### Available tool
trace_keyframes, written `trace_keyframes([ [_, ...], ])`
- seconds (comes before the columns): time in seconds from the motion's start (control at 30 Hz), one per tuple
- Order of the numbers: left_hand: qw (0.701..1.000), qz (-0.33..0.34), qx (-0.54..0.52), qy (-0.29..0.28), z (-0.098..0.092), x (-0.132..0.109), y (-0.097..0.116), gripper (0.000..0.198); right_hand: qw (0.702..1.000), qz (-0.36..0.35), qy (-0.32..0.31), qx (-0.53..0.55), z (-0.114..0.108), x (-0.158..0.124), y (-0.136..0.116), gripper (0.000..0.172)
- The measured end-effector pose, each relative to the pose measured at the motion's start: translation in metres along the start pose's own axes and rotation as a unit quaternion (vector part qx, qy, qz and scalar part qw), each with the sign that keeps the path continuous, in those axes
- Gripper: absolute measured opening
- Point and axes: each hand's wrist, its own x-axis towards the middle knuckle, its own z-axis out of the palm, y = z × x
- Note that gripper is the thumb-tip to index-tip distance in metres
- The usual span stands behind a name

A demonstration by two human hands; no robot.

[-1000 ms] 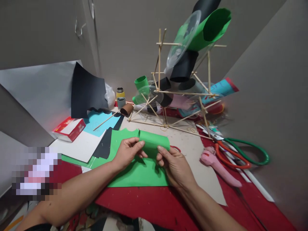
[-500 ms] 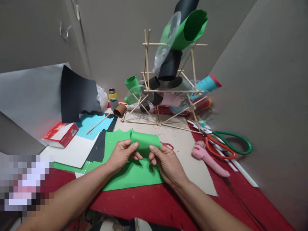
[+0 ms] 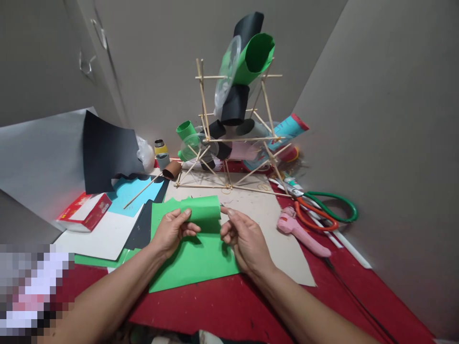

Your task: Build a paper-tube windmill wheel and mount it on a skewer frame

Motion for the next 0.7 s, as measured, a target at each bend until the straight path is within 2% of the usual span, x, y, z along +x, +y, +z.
trace_keyframes([
  [0.2,0.998,0.013,0.056,-0.029,0.000,-0.003,-0.003,0.041,0.999,-0.007,-0.005,-0.037,0.000,0.000,0.005,0.035],
  [0.4,0.995,0.028,0.086,-0.042,0.000,-0.006,-0.004,0.039,0.999,0.021,-0.005,-0.047,-0.002,0.001,0.007,0.032],
  [0.53,0.996,0.042,0.070,-0.024,0.001,-0.006,0.000,0.040,0.999,0.047,-0.004,-0.019,0.000,0.002,0.005,0.035],
  [0.7,0.995,0.085,0.045,0.029,-0.002,-0.004,0.009,0.037,0.996,0.076,0.006,0.040,-0.003,0.006,-0.001,0.039],
])
